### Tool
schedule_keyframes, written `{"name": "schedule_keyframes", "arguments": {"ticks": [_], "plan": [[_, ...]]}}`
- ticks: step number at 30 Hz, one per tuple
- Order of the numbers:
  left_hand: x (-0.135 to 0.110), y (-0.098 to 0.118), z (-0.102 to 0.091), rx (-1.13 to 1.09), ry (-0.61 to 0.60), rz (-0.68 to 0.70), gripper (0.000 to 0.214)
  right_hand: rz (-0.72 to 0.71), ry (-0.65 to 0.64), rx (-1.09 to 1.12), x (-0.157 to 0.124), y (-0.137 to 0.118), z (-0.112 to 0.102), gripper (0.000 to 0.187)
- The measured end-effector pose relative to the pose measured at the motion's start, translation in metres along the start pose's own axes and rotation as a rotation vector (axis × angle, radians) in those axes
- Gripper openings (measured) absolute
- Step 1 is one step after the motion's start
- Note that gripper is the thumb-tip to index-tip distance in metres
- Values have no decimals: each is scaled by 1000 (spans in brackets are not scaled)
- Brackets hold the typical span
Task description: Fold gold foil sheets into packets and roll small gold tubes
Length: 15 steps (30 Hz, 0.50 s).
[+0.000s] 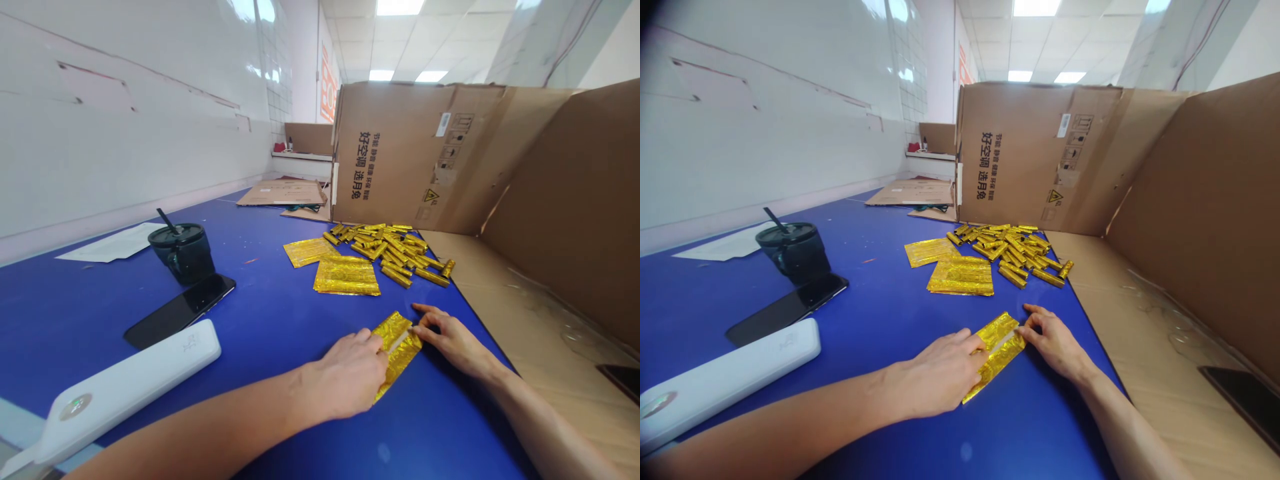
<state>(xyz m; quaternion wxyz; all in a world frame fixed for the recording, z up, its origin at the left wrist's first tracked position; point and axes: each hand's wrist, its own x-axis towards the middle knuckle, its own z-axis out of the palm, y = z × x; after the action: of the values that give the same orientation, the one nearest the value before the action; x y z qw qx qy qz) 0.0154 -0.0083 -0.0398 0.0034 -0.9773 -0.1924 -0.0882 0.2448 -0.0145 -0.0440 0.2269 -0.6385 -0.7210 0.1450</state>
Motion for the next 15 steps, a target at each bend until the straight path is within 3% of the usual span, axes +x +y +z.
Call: {"name": "schedule_keyframes", "arguments": {"ticks": [10, 15], "plan": [[-1, 0, -1, 40, 1, -32, 23, 4, 164, -41, 0, 0, 10, 23], [-2, 0, -9, -3, -26, -30, 22, 39, 240, 131, -3, -8, 10, 23]]}}
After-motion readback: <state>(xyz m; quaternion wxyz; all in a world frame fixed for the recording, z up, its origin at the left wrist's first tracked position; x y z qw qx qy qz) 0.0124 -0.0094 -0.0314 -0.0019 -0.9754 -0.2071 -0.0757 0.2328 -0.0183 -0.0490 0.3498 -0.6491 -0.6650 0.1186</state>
